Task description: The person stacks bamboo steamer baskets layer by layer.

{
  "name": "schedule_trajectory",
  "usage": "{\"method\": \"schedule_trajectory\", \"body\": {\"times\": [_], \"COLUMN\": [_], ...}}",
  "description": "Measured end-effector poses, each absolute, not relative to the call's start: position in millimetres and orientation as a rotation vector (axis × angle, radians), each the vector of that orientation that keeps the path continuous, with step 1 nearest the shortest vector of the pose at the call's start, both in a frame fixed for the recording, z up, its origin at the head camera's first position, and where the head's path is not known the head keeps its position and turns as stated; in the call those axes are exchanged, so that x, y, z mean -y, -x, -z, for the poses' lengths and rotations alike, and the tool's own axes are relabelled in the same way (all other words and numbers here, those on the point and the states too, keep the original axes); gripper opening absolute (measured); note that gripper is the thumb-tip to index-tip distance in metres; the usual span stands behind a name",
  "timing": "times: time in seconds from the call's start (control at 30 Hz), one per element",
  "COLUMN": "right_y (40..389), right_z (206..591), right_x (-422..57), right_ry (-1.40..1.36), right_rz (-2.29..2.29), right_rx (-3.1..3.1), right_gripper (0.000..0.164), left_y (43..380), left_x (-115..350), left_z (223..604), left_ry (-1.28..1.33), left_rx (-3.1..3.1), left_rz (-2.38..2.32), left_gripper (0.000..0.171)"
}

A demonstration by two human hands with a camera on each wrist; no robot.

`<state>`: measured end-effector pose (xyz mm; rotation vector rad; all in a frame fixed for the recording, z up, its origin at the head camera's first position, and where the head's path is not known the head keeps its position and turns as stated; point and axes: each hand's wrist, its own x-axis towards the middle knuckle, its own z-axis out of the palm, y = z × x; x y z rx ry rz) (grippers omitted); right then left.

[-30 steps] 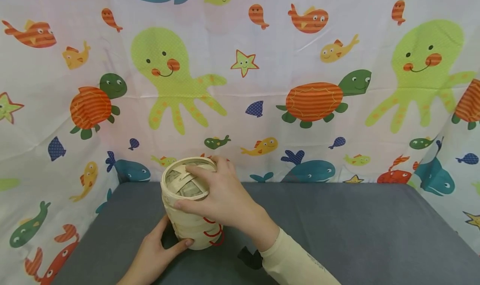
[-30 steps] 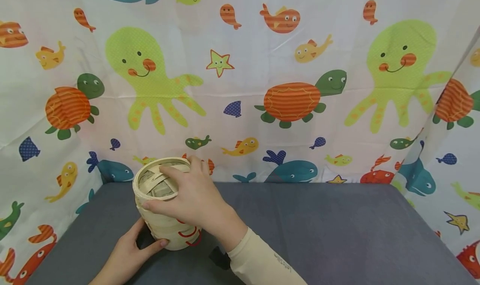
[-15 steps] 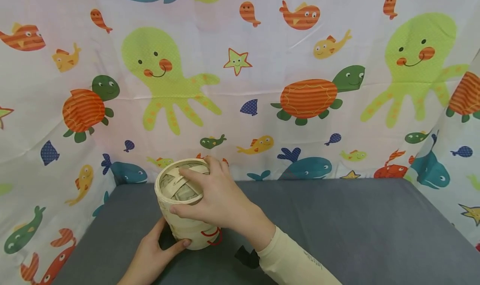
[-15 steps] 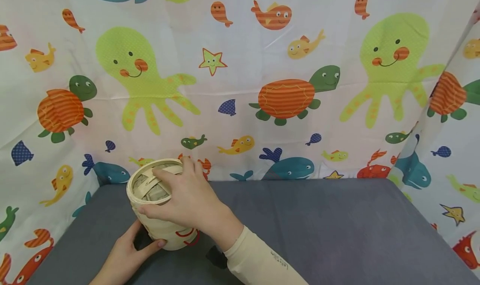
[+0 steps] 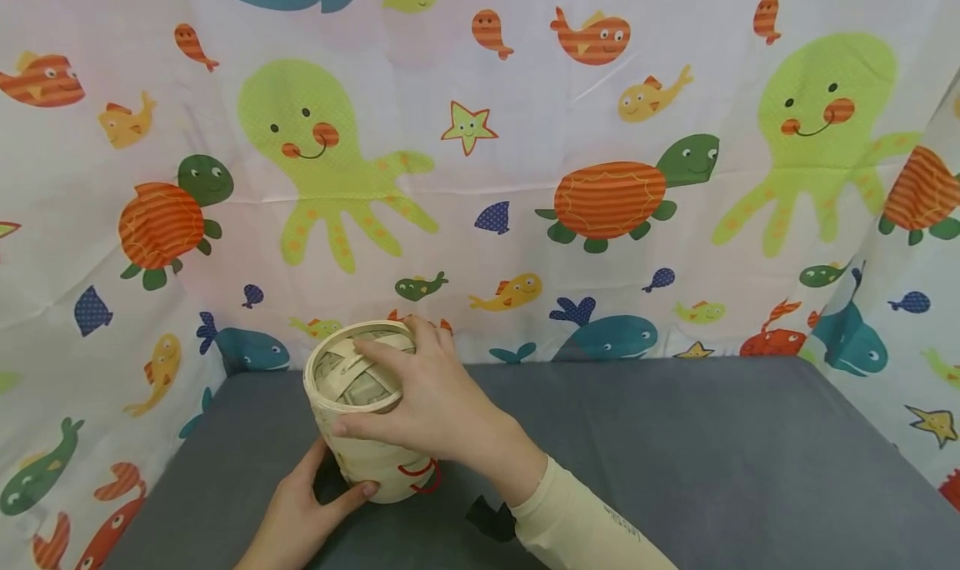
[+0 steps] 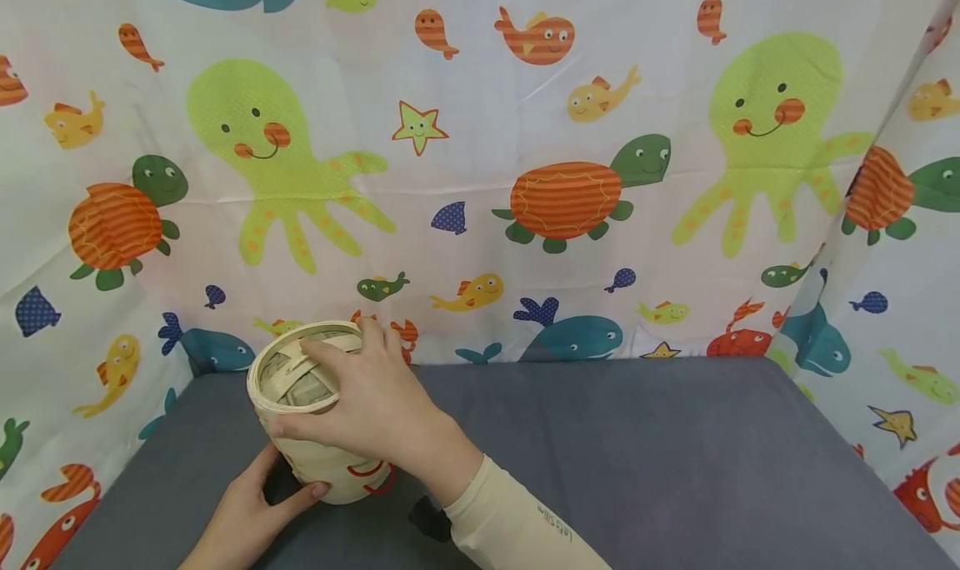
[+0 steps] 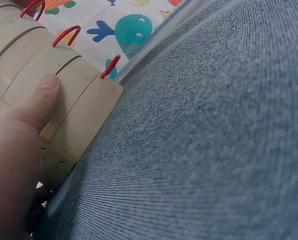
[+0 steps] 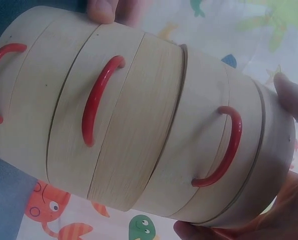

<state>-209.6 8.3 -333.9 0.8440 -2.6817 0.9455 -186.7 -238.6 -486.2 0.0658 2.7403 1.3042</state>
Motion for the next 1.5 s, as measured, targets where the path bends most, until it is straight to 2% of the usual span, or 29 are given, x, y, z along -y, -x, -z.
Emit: {"method": "schedule_trajectory", "body": {"times": [0.33, 1.0, 1.27, 1.5], "right_y": [206.2, 211.5, 212.7, 211.5], "right_z": [335.5, 342.3, 341.2, 341.0], "right_x": [-5.7, 2.6, 6.6, -0.9], "right_ry": [-0.840, -0.828, -0.894, -0.870], "right_rz": [-0.912, -0.826, -0.854, -0.989], "right_rx": [2.686, 2.624, 2.605, 2.642], "right_gripper": [0.107, 0.097, 0.103, 0.106], "left_y": [183.6, 180.0, 175.0, 175.8], "left_x": [237.2, 240.7, 246.0, 249.6], "left_z": [483.9, 484.6, 481.3, 466.9], "left_ry": [-0.105, -0.060, -0.067, -0.253], "left_rx": [-2.759, -2.828, -2.819, -2.807], "left_rz": [-1.318, -1.259, -1.282, -1.312], "left_gripper": [0.113, 0.113, 0.112, 0.099]}}
